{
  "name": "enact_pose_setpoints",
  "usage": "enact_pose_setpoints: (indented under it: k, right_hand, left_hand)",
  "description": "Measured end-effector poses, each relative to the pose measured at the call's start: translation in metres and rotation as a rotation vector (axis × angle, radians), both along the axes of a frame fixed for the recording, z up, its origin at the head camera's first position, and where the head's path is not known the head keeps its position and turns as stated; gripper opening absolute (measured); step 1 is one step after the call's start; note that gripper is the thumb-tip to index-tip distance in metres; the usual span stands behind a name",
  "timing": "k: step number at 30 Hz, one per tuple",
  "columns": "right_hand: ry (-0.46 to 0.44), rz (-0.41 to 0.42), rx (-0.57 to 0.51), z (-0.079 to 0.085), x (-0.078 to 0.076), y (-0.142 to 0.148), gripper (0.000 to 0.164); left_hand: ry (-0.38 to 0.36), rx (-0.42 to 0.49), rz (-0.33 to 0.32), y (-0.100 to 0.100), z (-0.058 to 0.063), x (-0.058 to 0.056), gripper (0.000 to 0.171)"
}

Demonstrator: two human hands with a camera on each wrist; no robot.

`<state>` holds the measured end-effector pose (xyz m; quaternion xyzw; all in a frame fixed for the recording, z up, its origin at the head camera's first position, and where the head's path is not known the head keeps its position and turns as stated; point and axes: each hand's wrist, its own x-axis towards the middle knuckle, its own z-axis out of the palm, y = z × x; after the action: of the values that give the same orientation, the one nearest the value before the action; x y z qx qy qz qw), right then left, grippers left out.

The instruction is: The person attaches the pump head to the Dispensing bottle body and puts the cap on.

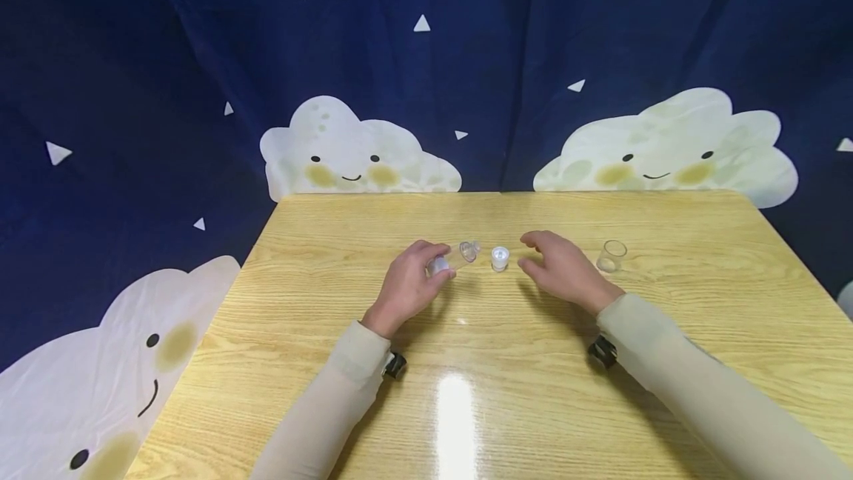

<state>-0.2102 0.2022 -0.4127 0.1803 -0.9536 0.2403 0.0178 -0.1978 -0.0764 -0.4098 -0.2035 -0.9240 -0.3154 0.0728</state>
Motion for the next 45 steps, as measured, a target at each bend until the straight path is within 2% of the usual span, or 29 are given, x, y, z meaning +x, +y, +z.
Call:
enact_pose_setpoints:
  k: [9, 14, 23, 37, 45]
  right_hand:
    - [-0.015, 0.006, 0.03, 0.0, -0.012, -0.007, 0.048]
    - [-0.041, 0.013, 0.01, -0.001, -0.017, -0.012, 0.049]
    - [-0.086, 0.021, -0.018, -0.005, -0.023, -0.018, 0.051]
    - [-0.064, 0.031, 0.006, -0.009, -0.025, -0.026, 0.048]
    - [-0.036, 0.031, 0.031, -0.011, -0.023, -0.029, 0.038]
  left_hand:
    - [0.006, 0.008, -0.019, 0.0, 0.001, 0.0, 0.039]
    - [-0.004, 0.017, -0.017, 0.0, 0.001, 0.001, 0.039]
    - [0.019, 0.011, -0.034, 0.0, -0.006, 0.0, 0.04]
    - [-0.014, 0.003, -0.022, 0.001, -0.005, 0.001, 0.042]
    - [-0.015, -0.001, -0.034, 0.0, -0.006, 0.001, 0.04]
